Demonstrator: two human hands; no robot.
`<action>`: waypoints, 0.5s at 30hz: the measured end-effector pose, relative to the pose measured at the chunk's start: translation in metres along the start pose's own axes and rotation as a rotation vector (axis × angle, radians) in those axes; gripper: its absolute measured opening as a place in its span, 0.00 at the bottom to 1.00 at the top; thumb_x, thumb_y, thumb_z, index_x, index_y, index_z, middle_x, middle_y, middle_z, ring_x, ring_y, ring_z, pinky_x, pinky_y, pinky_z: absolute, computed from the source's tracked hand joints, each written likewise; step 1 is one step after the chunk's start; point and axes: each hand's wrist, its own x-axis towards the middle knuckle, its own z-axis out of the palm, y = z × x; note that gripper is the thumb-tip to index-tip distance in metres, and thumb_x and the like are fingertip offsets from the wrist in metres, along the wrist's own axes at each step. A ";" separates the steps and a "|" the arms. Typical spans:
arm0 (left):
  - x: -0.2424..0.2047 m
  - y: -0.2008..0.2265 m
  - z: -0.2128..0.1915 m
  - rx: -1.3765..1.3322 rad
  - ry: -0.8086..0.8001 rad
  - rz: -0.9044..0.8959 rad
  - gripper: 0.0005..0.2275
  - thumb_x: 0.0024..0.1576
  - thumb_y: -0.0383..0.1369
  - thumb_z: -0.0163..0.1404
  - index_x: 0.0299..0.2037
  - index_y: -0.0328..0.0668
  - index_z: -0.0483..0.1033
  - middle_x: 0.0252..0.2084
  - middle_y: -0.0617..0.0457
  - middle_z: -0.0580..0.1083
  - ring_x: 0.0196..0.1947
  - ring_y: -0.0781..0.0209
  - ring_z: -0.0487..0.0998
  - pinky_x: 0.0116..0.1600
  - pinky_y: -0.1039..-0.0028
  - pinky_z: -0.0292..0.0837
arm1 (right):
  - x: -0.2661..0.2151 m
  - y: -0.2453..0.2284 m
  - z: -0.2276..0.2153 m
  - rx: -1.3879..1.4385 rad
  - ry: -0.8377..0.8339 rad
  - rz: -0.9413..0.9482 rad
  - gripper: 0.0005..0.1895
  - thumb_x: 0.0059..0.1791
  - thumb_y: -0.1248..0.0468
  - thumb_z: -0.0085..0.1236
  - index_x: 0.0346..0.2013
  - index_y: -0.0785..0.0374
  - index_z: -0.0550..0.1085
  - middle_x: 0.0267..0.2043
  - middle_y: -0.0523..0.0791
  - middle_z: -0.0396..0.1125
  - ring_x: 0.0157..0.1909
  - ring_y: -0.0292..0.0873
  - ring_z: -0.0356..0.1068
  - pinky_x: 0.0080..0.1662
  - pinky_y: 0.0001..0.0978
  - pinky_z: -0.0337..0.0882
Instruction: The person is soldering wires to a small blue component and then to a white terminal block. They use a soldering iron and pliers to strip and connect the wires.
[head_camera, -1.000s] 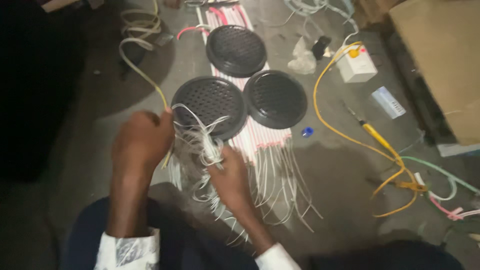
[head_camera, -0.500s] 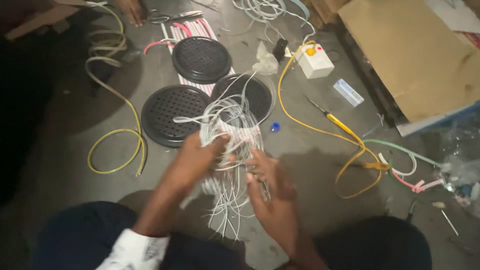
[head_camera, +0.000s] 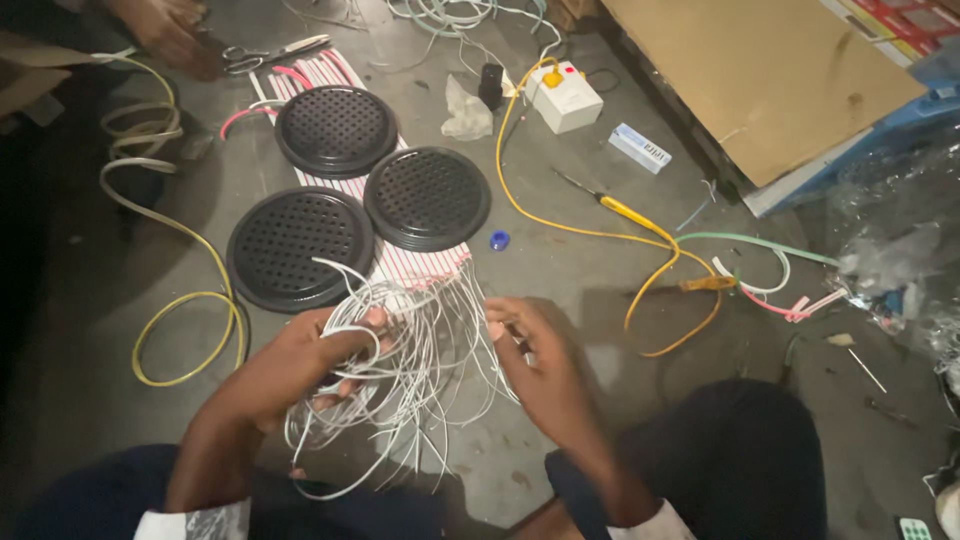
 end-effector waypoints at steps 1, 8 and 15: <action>0.000 0.001 0.001 0.006 0.015 -0.002 0.11 0.55 0.35 0.51 0.36 0.34 0.80 0.18 0.53 0.69 0.13 0.67 0.64 0.16 0.75 0.54 | 0.000 0.000 0.003 0.025 -0.020 0.056 0.16 0.53 0.62 0.56 0.55 0.61 0.73 0.51 0.45 0.67 0.50 0.39 0.72 0.45 0.29 0.73; -0.001 0.004 0.005 -0.058 0.127 -0.014 0.16 0.58 0.43 0.50 0.34 0.33 0.77 0.19 0.57 0.69 0.13 0.69 0.63 0.16 0.75 0.52 | 0.003 0.001 0.011 -0.049 -0.035 0.121 0.18 0.52 0.60 0.55 0.56 0.59 0.74 0.51 0.45 0.68 0.48 0.41 0.71 0.44 0.32 0.72; 0.008 -0.001 0.016 0.017 -0.079 -0.037 0.10 0.55 0.37 0.50 0.37 0.38 0.79 0.18 0.56 0.68 0.14 0.70 0.64 0.16 0.76 0.54 | 0.008 -0.005 0.008 -0.066 0.034 0.015 0.17 0.52 0.65 0.54 0.57 0.59 0.74 0.54 0.46 0.68 0.49 0.42 0.74 0.45 0.33 0.74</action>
